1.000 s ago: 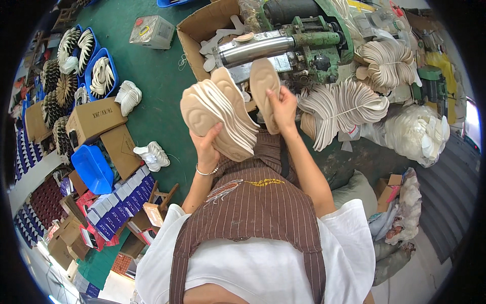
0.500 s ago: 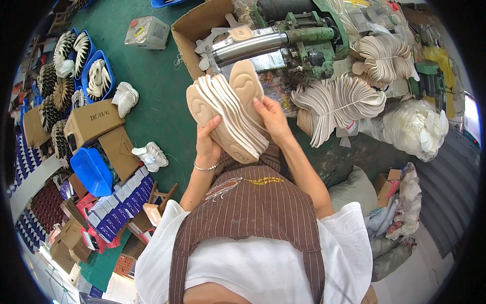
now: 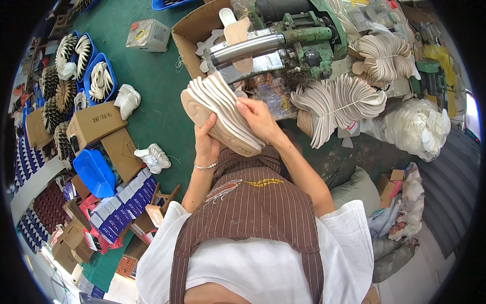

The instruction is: The person feeds shoe insole layers through a roller machine, attaches the insole pieces together by hand, bundles the stacked insoles with elastic bands, and moves cardboard boxes containing shoe components.

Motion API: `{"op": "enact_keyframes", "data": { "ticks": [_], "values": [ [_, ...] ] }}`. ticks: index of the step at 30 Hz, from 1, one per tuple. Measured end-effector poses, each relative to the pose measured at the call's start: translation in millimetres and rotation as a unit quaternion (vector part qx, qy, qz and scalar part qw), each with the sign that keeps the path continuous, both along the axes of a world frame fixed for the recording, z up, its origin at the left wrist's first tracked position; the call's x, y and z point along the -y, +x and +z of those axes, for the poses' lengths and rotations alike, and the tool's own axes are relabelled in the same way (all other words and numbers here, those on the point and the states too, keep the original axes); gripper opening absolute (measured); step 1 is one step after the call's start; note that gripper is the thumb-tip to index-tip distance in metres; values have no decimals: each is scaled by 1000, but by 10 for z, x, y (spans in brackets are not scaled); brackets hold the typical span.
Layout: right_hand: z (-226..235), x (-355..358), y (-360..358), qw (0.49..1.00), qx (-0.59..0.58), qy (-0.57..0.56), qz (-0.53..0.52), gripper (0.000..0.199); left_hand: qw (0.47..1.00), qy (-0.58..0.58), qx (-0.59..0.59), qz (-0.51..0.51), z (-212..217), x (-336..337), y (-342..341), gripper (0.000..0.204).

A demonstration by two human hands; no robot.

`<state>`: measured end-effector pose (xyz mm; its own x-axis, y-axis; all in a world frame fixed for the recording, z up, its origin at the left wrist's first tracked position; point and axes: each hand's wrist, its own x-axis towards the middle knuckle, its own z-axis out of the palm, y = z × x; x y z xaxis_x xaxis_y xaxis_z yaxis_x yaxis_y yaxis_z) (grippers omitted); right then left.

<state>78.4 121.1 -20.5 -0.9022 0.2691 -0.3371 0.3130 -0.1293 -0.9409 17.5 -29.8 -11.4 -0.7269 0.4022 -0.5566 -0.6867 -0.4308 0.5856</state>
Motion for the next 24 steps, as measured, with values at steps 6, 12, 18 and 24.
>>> {"op": "enact_keyframes", "data": {
  "ticks": [6,12,18,24],
  "values": [
    [-223,-127,73,965,-19,-71,-253,21,1000,10,24,-5,-5,-36,37,44],
    [-194,-218,-56,992,30,-78,-98,26,999,-14,33,-13,-47,-64,23,43],
    [5,-145,169,988,31,-147,-23,30,998,-27,-15,-48,8,-98,71,41],
    [28,-80,169,983,21,-172,-58,29,991,-31,-71,-107,74,-108,51,45]
  ]
}}
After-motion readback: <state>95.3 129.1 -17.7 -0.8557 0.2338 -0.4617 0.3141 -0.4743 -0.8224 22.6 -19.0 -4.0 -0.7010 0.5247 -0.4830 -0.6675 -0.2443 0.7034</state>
